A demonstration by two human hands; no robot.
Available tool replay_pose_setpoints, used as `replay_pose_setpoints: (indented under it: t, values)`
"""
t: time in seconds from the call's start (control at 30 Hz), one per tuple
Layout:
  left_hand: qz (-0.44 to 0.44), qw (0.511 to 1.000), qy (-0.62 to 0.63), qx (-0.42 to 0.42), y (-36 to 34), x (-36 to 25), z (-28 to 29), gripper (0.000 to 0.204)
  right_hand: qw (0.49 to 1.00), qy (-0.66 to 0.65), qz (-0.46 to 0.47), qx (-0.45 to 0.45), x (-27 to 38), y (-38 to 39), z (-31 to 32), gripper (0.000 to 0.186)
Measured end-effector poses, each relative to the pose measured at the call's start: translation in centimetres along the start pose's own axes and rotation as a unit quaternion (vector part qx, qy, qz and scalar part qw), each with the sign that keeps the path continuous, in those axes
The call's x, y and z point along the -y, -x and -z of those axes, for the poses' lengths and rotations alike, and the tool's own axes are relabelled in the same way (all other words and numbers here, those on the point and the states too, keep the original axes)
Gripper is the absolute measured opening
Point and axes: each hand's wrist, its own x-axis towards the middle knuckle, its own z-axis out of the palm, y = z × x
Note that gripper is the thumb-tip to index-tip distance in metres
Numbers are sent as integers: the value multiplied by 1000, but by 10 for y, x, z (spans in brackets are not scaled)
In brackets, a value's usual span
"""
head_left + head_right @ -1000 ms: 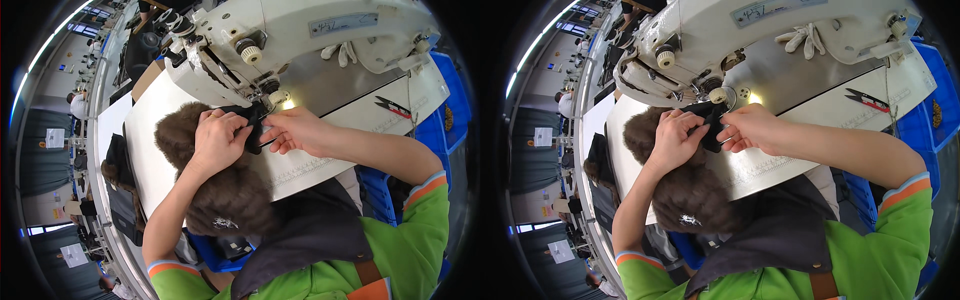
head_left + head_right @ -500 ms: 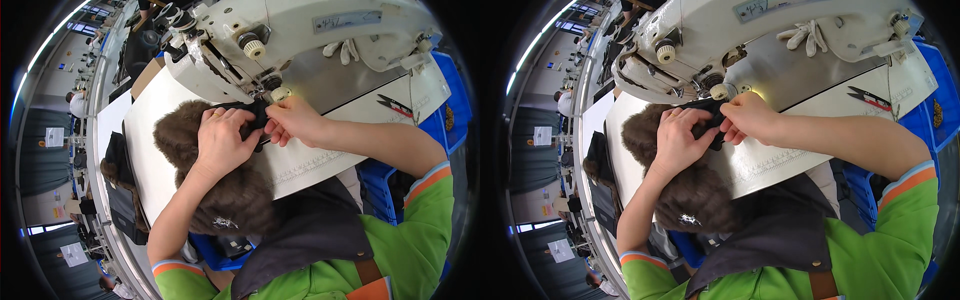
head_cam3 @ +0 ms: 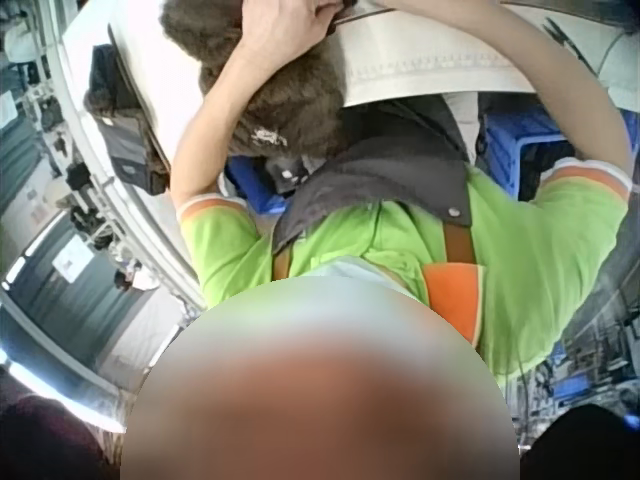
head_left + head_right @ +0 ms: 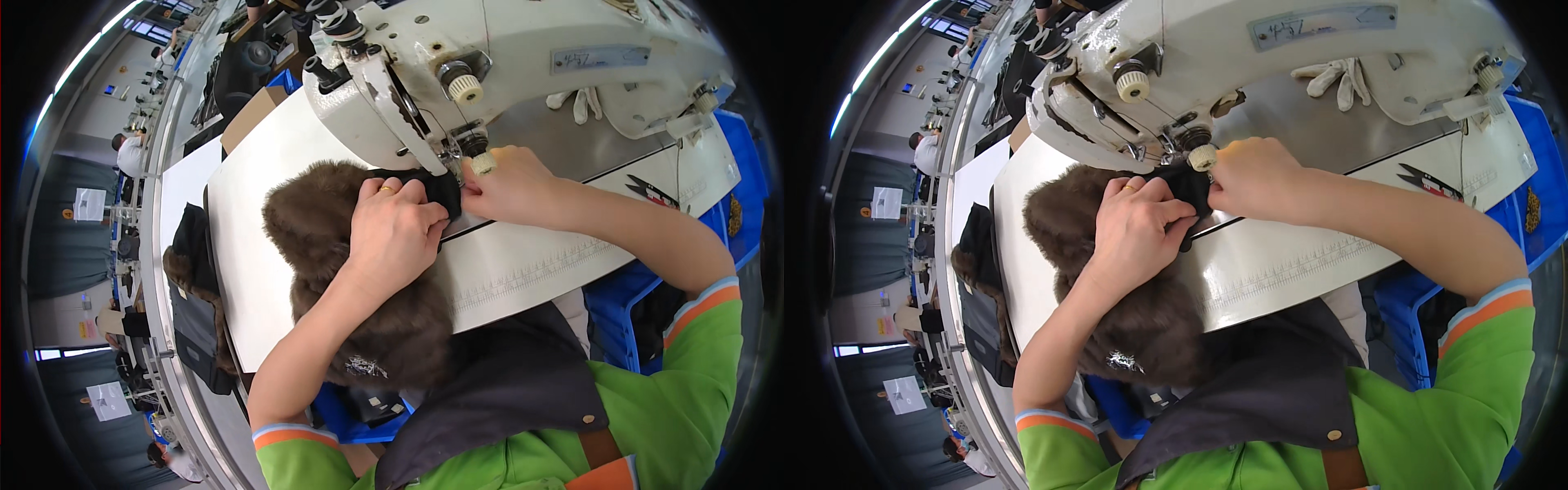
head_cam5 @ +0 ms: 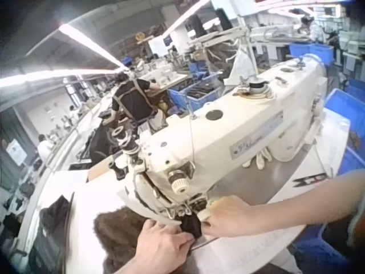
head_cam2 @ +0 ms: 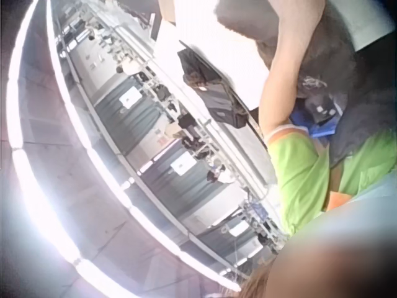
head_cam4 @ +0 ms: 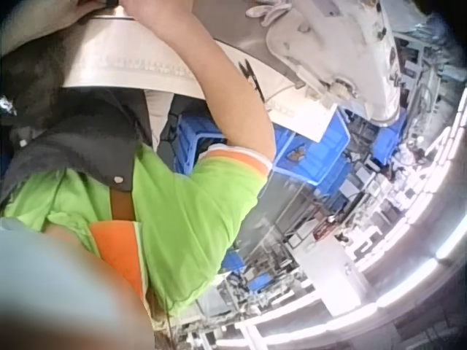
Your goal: Sewing a fur hat using an industrial sewing machine.
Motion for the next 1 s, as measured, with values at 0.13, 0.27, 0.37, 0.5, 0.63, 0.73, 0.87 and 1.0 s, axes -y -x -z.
replay_pose_setpoints:
  t: [0.13, 0.27, 0.37, 0.5, 0.63, 0.73, 0.87, 1.0]
  values:
    - [22, 1000, -1, -7, 3, -2, -1, 4, 951, 99, 192, -222, -19, 13, -14, 15]
    - [18, 999, 23, -14, 3, -3, -4, 4, 899, 172, 345, -208, -29, 21, -31, 28]
    - [32, 999, 27, -7, 4, -4, -3, 4, 899, 178, 357, -182, -30, 14, -26, 30]
    - [44, 998, 55, -6, 5, -2, 13, 5, 896, 163, 373, -176, -31, 9, -26, 31]
    - [107, 990, -64, -70, -14, 20, 52, 9, 885, 145, 395, -200, -36, 8, -30, 32]
    - [129, 990, -44, 28, -37, 54, 68, 21, 890, 154, 387, -185, -30, 9, -29, 30]
    - [46, 999, -13, -1, -41, 81, 55, 24, 864, 184, 423, -204, -23, 11, -28, 29]
    - [16, 999, 28, 12, -40, 95, 40, 24, 874, 131, 420, -205, -28, 10, -34, 32]
